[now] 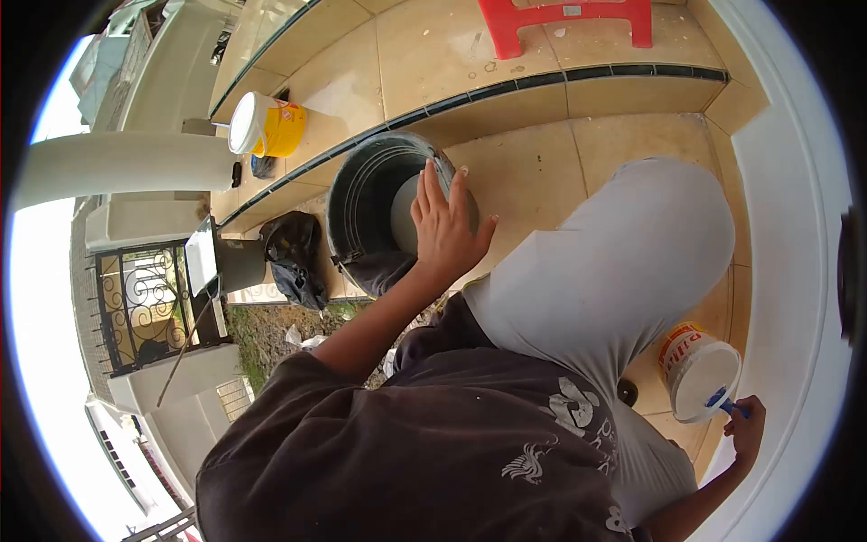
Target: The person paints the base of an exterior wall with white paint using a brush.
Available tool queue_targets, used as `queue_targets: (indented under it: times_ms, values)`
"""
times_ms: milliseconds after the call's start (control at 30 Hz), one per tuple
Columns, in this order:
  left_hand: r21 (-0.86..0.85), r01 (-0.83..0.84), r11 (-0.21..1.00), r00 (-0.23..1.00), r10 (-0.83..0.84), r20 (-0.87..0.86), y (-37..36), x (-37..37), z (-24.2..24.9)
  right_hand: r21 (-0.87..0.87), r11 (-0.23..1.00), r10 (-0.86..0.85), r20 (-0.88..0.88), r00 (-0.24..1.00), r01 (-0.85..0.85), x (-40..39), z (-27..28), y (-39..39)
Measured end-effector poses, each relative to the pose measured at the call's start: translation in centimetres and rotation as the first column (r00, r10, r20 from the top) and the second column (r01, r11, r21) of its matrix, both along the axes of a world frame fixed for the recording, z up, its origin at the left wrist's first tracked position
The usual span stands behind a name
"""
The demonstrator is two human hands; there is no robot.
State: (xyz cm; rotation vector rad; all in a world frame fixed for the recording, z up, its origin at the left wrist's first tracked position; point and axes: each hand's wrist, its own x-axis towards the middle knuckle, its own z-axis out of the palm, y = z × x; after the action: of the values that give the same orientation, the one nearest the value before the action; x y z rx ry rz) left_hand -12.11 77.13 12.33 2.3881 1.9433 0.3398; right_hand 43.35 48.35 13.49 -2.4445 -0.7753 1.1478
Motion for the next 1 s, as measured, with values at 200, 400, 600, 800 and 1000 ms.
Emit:
queue_targets:
  times_ms: [200,400,600,800,1000]
  values:
    - [-0.053,0.016,0.998,0.947,-0.032,-0.32,-0.2,-3.0,-8.3,-0.044,0.999,0.004,-0.014,1.0,-0.004,1.2,-0.6,-0.2]
    - [-0.113,0.167,0.98,0.918,-0.196,-0.345,-1.1,-7.9,-7.0,-0.003,1.0,-0.018,0.019,1.0,0.018,0.5,-0.2,-0.9]
    - [-0.136,0.246,0.96,0.879,-0.279,-0.386,-4.0,-13.8,-7.5,-0.001,1.0,-0.001,0.044,0.999,0.001,-0.2,-0.6,-1.0]
    - [-0.221,0.401,0.889,0.789,-0.458,-0.409,-6.7,-23.9,-7.7,0.022,1.0,-0.004,0.03,1.0,0.004,-0.5,-0.5,-0.8]
    - [-0.313,0.419,0.852,0.743,-0.52,-0.421,-9.8,-34.1,-6.4,0.03,0.999,-0.042,0.022,0.999,0.041,-0.8,-0.2,-1.1]
